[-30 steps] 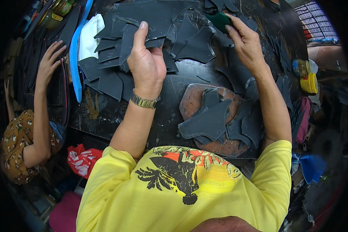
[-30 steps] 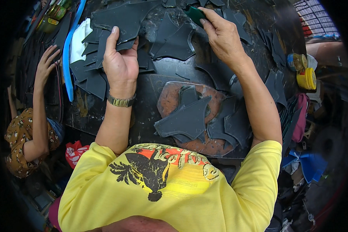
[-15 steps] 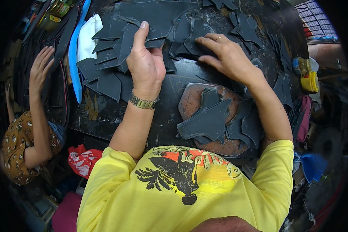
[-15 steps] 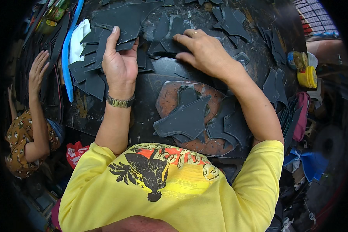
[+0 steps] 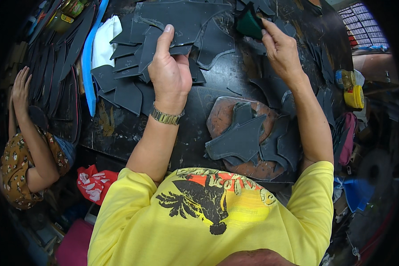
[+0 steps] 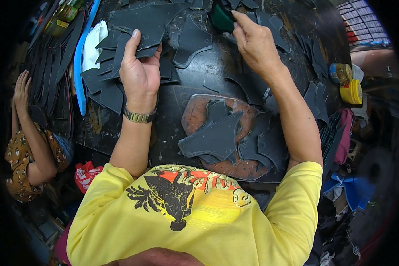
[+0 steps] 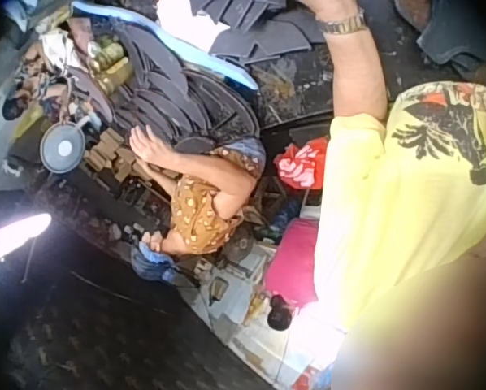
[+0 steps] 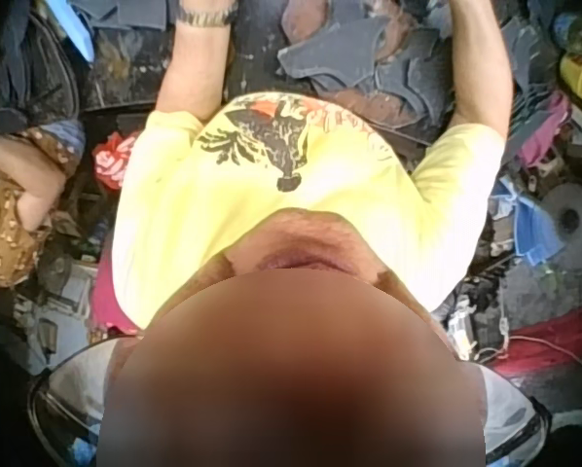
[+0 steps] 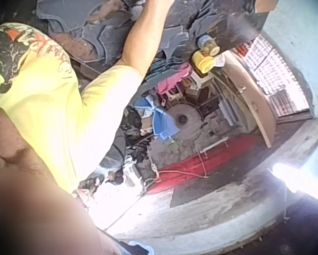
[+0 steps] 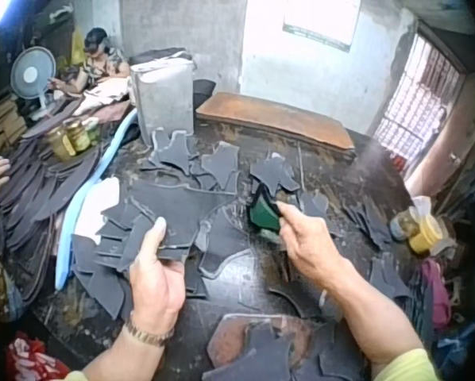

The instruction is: The person repeatedly picks up small black rubber pieces from a table, turns them over, and places them back down. The person handles the pieces one at a time and occasionally shifts them into small piles.

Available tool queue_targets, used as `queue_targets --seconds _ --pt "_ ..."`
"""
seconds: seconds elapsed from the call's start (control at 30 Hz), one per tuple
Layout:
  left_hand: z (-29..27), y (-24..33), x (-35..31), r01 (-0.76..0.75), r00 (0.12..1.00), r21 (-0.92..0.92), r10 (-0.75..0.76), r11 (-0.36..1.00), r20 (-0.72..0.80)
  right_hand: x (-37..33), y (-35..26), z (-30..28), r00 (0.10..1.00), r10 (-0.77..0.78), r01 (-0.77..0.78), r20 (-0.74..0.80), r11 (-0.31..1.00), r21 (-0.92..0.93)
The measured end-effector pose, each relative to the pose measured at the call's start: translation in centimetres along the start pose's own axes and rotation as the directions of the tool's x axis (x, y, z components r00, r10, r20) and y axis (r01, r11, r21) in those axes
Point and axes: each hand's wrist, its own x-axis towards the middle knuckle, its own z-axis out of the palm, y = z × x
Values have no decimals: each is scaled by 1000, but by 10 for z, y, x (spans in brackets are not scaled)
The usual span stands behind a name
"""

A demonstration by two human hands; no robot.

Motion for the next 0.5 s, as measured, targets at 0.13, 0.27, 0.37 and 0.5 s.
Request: queue_targets --seconds 0.13,0.27,0.37,0.5 --pt "1 0 -1 14 1000 -5 -14 1000 6 4 3 0 998 19 -18 -52 1000 22" --pt "1 0 -1 14 1000 5 -14 1000 10 4 -1 9 998 -51 50 -35 998 -32" --pt "1 0 -3 14 1000 6 -14 1000 -2 -3 -9 16 986 -127 130 111 991 -25" --pt "5 1 -4 56 998 7 -56 998 -4 -15 -22 29 863 -286 372 416 917 -142"
